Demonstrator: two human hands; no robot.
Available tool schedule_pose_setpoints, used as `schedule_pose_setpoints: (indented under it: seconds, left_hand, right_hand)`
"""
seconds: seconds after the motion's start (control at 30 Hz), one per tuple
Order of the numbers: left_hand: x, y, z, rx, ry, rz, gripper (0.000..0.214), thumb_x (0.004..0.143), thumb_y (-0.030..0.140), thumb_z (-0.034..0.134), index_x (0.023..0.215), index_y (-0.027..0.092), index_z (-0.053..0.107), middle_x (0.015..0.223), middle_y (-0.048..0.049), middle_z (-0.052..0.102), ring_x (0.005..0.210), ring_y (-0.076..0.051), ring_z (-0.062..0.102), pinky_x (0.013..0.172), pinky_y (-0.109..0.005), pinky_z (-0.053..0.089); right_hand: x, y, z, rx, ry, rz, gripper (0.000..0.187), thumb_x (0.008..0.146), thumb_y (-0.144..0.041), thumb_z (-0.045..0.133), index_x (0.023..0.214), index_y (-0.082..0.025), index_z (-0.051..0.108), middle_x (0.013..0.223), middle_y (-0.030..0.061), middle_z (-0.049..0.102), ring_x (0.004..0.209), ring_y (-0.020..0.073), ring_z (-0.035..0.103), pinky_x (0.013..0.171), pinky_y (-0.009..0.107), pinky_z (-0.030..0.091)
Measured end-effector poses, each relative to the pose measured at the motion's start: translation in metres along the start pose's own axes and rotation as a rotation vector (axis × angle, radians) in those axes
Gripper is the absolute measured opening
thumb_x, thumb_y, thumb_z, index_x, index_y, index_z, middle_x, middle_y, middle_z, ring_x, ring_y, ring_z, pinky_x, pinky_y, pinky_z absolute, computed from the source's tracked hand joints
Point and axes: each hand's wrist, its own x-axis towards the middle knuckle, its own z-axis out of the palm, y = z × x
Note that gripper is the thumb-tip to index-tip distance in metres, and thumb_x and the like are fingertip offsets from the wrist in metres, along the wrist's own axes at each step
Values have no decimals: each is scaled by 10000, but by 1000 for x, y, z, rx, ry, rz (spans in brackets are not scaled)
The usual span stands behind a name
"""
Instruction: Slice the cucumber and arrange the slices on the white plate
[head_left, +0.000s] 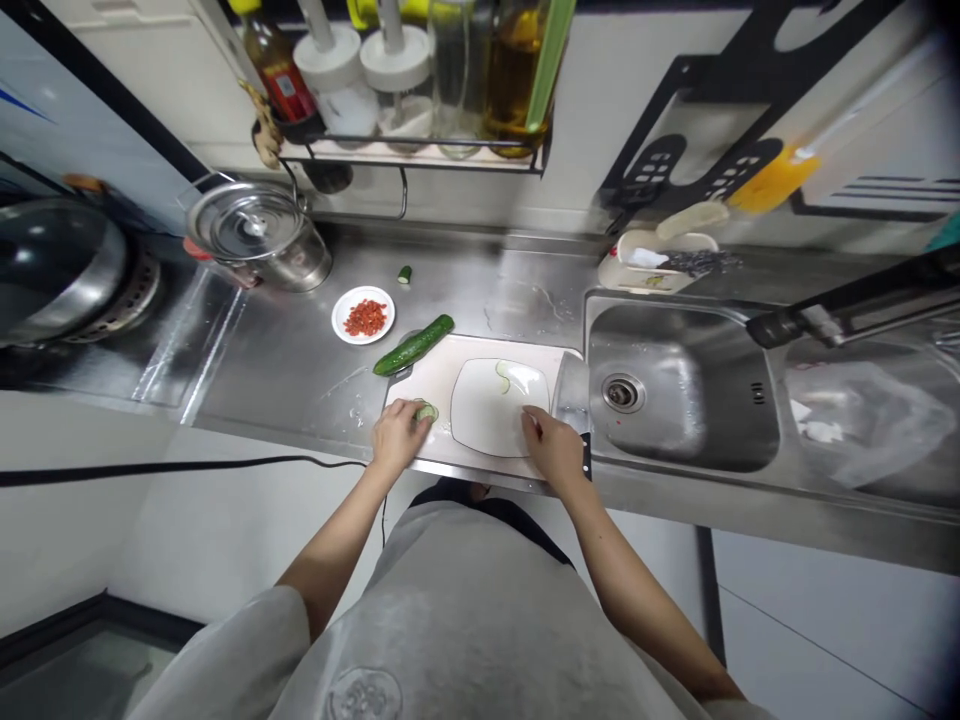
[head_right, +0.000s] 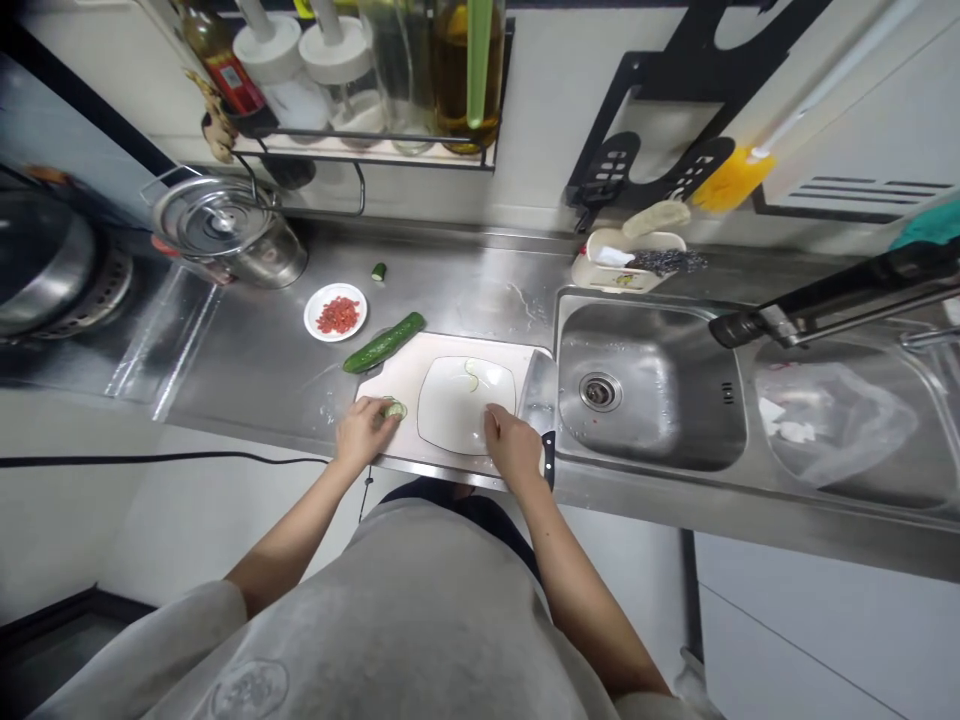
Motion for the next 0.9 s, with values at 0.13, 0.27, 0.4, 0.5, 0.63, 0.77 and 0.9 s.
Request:
schedule_pose_setpoints:
  seconds: [0.13,0.27,0.4,0.5,0.63,0.77,0.9]
  left_hand:
    - [0,3,3,21,0,-27,236,838,383,581,1027,267,661,1048,-48,633,1013,-219,567,799,-311,451]
    - [1,0,4,1,-6,-22,258,842,354,573,1071,268,654,1072,-55,617,1017,-223,563,783,-311,456]
    - [5,-3,5,-28,-20,37,288,866,313,535,1130,286,647,1078,-57,593,1010,-212,562,796,-307,459]
    - [9,-4,5,-14,-43,83,284,868,281,526,1117,293,663,1064,-58,578,985,-204,566,780,-303,464]
    - [11,-1,4,4,-50,126,269,858,229,519,1064,290,682,1055,-56,578,969,-193,562,788,-302,463]
    - [8,2,1,-31,-27,146,210,842,182,515,925,265,690,1017,-54,618,956,-198,551,795,-316,458]
    - [7,8,-8,-259,-11,138,129,817,198,539,825,233,663,911,-28,664,916,-191,561,856,-338,443]
  right_hand:
    - [-3,-4,1,12,-12,-6,382,948,-389,371,1165,-246,650,770,38,703,684,165,620,586,243,297]
    - [-6,-5,2,30,-7,-14,372,948,-383,376,1151,-249,656,767,35,705,695,167,628,586,242,297]
    - [-9,-5,2,30,-19,-27,383,947,-387,365,1146,-244,659,758,36,707,691,167,637,574,240,303]
    - [-9,-5,1,27,-21,-39,393,947,-394,354,1141,-245,662,766,37,710,700,165,641,574,236,317]
    - [-10,-6,0,42,-9,-39,389,943,-395,359,1133,-252,666,777,36,712,711,166,645,586,237,333]
    - [-11,-9,1,108,-7,-35,401,941,-397,349,1122,-240,670,729,32,691,705,175,637,604,245,352]
    - [-14,-20,-1,257,-9,-60,380,923,-392,390,1153,-218,637,743,19,663,650,150,596,636,249,396]
